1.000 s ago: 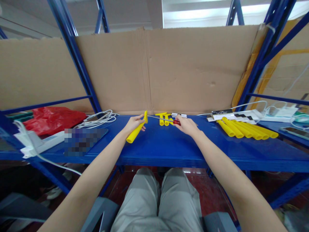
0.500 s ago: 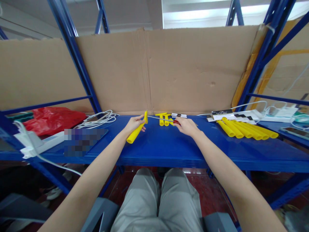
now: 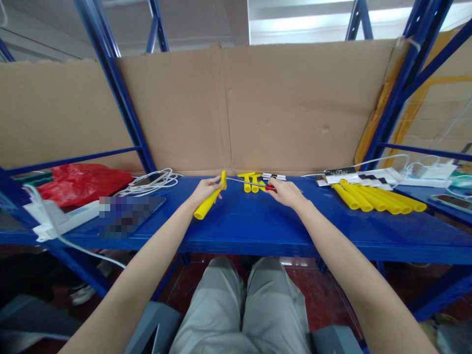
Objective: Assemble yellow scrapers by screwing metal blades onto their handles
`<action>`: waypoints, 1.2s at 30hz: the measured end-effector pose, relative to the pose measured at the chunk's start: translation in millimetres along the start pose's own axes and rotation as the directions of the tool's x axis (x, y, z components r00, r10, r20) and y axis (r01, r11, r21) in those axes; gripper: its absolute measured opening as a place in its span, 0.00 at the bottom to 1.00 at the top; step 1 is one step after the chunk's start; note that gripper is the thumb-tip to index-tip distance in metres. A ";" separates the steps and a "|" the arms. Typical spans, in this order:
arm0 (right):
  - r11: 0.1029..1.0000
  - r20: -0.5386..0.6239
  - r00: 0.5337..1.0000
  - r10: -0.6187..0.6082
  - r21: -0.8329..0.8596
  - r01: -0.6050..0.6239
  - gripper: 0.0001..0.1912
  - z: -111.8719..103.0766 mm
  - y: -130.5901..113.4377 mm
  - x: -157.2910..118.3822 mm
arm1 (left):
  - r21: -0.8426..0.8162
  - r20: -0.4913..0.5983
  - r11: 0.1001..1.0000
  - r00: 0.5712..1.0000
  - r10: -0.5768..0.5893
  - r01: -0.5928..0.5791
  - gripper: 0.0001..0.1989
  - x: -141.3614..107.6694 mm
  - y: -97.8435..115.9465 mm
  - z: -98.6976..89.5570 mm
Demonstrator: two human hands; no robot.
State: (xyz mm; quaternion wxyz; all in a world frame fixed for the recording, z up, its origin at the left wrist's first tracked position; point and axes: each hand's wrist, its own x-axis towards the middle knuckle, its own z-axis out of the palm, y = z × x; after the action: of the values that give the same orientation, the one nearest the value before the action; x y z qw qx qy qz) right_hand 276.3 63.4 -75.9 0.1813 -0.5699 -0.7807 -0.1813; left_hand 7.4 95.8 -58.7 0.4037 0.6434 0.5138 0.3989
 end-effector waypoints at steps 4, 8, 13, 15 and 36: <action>0.999 -0.012 0.999 -0.037 0.003 0.037 0.09 1.2 0.7 0.2 | 0.027 -0.009 1.000 1.000 -0.002 0.003 0.28 -5.0 5.5 -1.1; 0.999 0.008 0.999 -0.047 0.005 0.047 0.09 4.5 3.9 1.2 | 0.026 -0.006 1.000 1.000 0.001 -0.001 0.29 -2.3 3.7 -0.8; 0.999 0.084 0.996 -0.036 0.034 0.033 0.09 6.1 2.9 2.4 | 0.037 0.004 0.999 1.000 0.012 -0.012 0.29 1.6 -0.4 -0.2; 0.997 0.113 0.993 -0.029 0.071 0.021 0.08 5.5 1.5 2.9 | 0.046 0.001 0.999 1.000 0.006 -0.006 0.28 1.3 -0.2 0.1; 0.777 0.157 0.980 0.123 0.599 -0.194 0.17 12.4 56.5 -0.6 | -0.024 -0.207 0.999 0.978 -0.025 0.021 0.26 20.4 -15.9 -6.1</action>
State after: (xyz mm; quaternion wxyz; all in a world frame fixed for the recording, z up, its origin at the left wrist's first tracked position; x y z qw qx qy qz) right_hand 329.5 85.1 -82.6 0.3276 -0.5534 -0.7551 0.1278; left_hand -0.5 118.9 -69.3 0.3595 0.5879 0.5561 0.4647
